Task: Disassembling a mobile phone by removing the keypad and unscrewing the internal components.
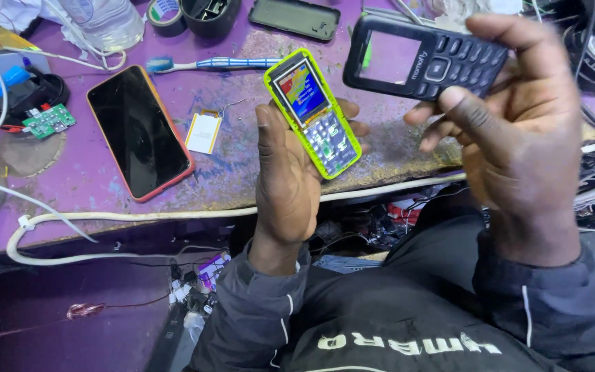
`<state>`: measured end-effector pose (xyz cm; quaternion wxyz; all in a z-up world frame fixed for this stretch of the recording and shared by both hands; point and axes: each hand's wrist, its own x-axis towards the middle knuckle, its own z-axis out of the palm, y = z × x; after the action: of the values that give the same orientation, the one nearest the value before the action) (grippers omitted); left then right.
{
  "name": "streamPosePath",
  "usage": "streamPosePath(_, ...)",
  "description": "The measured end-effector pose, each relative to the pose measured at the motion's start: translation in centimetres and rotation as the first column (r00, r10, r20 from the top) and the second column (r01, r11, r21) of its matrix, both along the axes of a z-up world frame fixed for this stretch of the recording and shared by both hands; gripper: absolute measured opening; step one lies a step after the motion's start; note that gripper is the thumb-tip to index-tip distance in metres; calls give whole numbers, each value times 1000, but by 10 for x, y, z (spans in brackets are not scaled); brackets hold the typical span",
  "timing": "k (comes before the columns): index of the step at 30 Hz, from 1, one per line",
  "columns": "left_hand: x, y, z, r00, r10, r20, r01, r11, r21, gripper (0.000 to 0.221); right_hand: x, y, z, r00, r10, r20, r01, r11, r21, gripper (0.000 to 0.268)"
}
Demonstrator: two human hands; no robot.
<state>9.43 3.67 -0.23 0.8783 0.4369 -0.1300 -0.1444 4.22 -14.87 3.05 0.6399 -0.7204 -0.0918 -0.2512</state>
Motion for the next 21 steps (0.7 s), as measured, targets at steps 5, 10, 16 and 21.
streamPosePath(5,1,-15,-2,998,54,43,-51,997,-52,73,2,1,-16,978,113,-173,-39,923,384,46)
streamPosePath(10,2,-19,-2,999,37,20,-36,998,-57,78,3,3,-16,969,56,-242,29,942,334,37)
streamPosePath(16,3,-24,-5,1000,15,-4,-16,994,-112,79,5,11,-19,946,108,-305,15,928,373,31)
streamPosePath(21,3,-23,-10,995,-19,101,32,991,-132,75,7,12,-18,950,119,-290,13,909,416,28)
